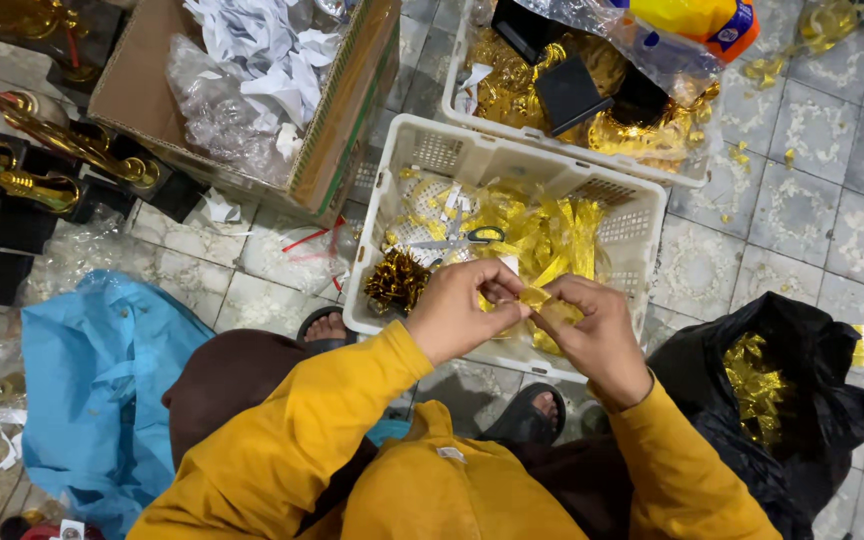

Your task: The person sits on the floor and wraps small white items with gold tinsel by hand. They pick up a white item, wrap it with the tinsel, and place the finished bundle into a white plastic basket. The process is repeated continuously throughout the clip.

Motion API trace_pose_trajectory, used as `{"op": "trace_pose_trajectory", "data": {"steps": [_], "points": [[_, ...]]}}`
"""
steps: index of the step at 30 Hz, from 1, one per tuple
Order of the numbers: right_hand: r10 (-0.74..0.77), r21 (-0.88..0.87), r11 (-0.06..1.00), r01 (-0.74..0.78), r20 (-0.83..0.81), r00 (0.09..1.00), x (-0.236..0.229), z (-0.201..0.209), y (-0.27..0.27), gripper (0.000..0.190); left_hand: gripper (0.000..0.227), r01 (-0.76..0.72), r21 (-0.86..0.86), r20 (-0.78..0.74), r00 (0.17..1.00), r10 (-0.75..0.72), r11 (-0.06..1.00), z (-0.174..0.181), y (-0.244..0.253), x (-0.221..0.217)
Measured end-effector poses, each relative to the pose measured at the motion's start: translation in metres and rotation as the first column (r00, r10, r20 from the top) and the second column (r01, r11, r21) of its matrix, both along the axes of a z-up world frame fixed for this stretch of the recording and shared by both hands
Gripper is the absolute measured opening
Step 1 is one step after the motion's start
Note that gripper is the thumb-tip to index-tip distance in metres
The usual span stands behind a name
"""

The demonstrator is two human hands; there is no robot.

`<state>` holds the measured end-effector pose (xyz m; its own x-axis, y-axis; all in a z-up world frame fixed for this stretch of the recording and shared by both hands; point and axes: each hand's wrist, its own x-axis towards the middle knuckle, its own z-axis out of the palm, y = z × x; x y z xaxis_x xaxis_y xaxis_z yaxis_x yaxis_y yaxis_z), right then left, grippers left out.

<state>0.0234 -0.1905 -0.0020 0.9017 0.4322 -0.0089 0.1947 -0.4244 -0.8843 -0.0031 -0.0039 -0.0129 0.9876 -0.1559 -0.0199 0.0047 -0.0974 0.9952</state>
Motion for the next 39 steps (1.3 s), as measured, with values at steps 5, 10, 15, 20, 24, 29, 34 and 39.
{"op": "trace_pose_trajectory", "data": {"steps": [5, 10, 15, 20, 24, 29, 34, 39], "points": [[-0.078, 0.003, 0.997, 0.078, 0.076, 0.994, -0.004, 0.010, 0.010, 0.007, 0.010, -0.076, 0.082, 0.009, 0.997, 0.076, 0.994, -0.007, -0.005, 0.001], [-0.076, -0.011, 0.997, 0.078, 0.095, 0.993, -0.005, 0.010, 0.013, 0.007, 0.008, -0.099, 0.100, 0.020, 0.995, 0.098, 0.990, -0.005, -0.002, 0.000], [-0.035, -0.018, 0.999, 0.038, 0.122, 0.992, -0.005, 0.009, 0.015, 0.003, 0.008, -0.136, 0.052, -0.075, 0.987, 0.140, 0.989, -0.006, 0.001, 0.003], [-0.074, -0.011, 0.997, 0.075, 0.106, 0.992, -0.009, 0.015, 0.020, 0.002, 0.008, -0.172, -0.032, -0.158, 0.974, 0.165, 0.985, -0.018, -0.003, 0.006], [-0.064, -0.031, 0.997, 0.069, 0.141, 0.988, -0.009, 0.018, 0.017, 0.003, 0.009, -0.177, -0.079, -0.184, 0.970, 0.160, 0.981, -0.026, -0.006, 0.008], [-0.069, -0.021, 0.997, 0.074, 0.160, 0.985, -0.012, 0.028, 0.010, 0.007, 0.010, -0.097, -0.115, -0.190, 0.979, 0.074, 0.989, -0.019, -0.008, 0.011], [-0.033, -0.120, 0.991, 0.063, 0.238, 0.971, -0.020, 0.032, 0.011, 0.009, 0.011, 0.016, 0.149, -0.113, 0.994, 0.001, 0.989, -0.016, -0.005, 0.008], [-0.032, -0.151, 0.986, 0.070, 0.242, 0.970, -0.022, 0.025, 0.003, 0.014, 0.012, 0.090, 0.157, -0.113, 0.991, -0.073, 0.983, -0.021, -0.007, 0.007]]}}
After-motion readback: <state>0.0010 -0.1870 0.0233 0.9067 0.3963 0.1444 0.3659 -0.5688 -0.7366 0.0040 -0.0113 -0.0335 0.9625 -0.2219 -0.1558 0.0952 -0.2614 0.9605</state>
